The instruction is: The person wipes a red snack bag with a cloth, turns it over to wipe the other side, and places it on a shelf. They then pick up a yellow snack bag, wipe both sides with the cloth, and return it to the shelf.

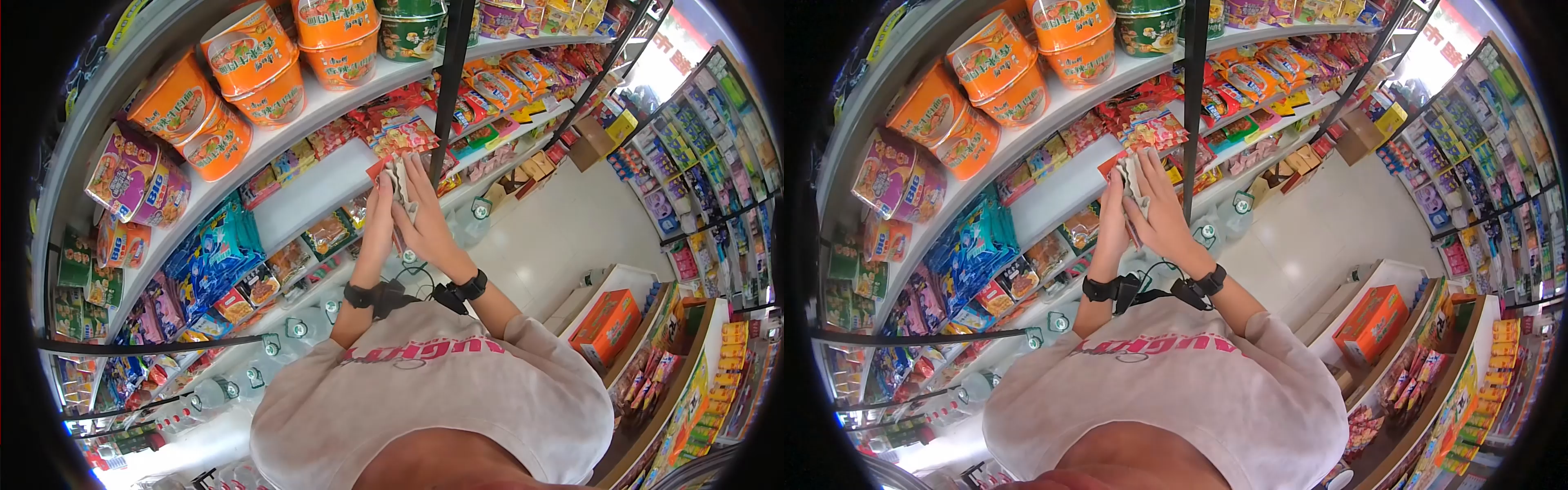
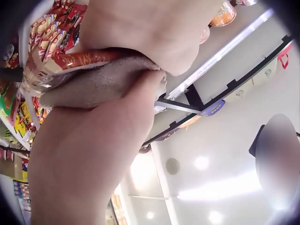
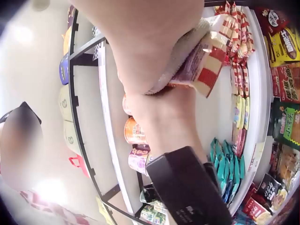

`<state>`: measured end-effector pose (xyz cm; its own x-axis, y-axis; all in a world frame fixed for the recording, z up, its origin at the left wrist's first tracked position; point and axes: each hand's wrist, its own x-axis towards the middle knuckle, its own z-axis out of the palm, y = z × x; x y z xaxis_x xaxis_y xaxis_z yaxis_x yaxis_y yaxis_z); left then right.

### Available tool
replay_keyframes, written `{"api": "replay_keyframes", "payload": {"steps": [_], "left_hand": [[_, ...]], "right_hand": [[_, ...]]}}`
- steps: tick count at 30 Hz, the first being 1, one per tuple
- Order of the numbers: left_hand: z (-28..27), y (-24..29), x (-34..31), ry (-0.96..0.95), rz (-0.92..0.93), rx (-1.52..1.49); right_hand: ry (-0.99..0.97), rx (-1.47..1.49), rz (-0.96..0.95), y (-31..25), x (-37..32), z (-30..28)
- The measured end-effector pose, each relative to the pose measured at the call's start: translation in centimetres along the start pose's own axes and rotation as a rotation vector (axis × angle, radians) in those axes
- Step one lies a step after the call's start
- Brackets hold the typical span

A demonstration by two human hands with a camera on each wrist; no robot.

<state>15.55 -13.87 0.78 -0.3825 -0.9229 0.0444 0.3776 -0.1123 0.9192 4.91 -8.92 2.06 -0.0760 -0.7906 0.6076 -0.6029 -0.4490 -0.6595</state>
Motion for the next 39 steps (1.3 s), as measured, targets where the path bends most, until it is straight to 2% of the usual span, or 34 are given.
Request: {"api": "replay_keyframes", "payload": {"steps": [4, 5, 7, 8, 10, 11, 13, 14, 17, 19, 21, 24, 28, 31, 35, 36, 39], "left_hand": [[0.6, -0.5, -0.4, -0.063, -0.006, -0.046], [0.8, -1.0, -0.5, -0.026, -0.013, -0.128], [0.8, -1.8, -0.3, 0.049, -0.025, -0.285], [0.3, -1.4, -0.3, 0.014, -0.073, -0.285], [-0.3, -0.1, -0.7, -0.064, -0.173, -0.290], [0.0, 0.0, -0.8, -0.054, -0.132, -0.159], [0.7, 0.2, -1.4, -0.029, -0.047, 0.100], [1.0, 0.5, -1.5, 0.002, -0.037, 0.136], [1.2, 1.1, -1.5, 0.069, 0.017, 0.216], [0.6, 1.2, -0.5, 0.066, 0.085, 0.225], [0.0, 1.2, 0.0, 0.068, 0.063, 0.173], [-0.3, 0.3, 0.0, 0.073, 0.014, 0.083], [-0.3, -0.5, -0.3, 0.055, 0.027, 0.014], [-2.3, -1.2, 0.1, 0.041, 0.046, 0.070], [-1.6, 1.3, -1.0, 0.243, 0.036, 0.032], [-1.4, 2.6, -1.7, 0.153, 0.072, -0.031], [-3.7, 0.9, -1.1, 0.055, 0.190, 0.263]], "right_hand": [[0.183, 0.172, 0.130, 1.3, 1.1, 1.2], [0.207, 0.227, 0.156, 1.7, 1.1, 1.4], [-0.030, -0.068, -0.058, -0.1, 1.0, -0.1], [-0.144, -0.219, -0.166, -0.7, 1.0, -0.7], [-0.106, -0.264, -0.203, -0.3, 1.2, -0.9], [-0.084, -0.289, -0.222, 0.1, 1.6, -1.1], [0.088, 0.013, 0.133, 1.9, 1.7, -0.8], [0.174, 0.168, 0.309, 2.8, 1.7, -0.6], [0.157, 0.976, 0.725, 5.0, 1.0, -2.2], [0.142, 0.826, 0.640, 4.6, 0.0, -2.4], [0.086, 0.663, 0.551, 3.8, -0.5, -3.1], [0.161, 0.502, 0.464, 3.1, -0.5, -3.1], [0.140, 0.548, 0.323, 1.8, 0.5, -3.9], [0.053, 0.651, 0.424, -1.0, 0.6, -4.2], [-0.091, 0.573, 0.507, -1.6, 0.2, -2.5], [-0.106, 0.569, 0.512, -1.1, 0.1, -2.0], [-0.096, 0.362, 0.480, 1.5, 0.3, -1.4]]}}
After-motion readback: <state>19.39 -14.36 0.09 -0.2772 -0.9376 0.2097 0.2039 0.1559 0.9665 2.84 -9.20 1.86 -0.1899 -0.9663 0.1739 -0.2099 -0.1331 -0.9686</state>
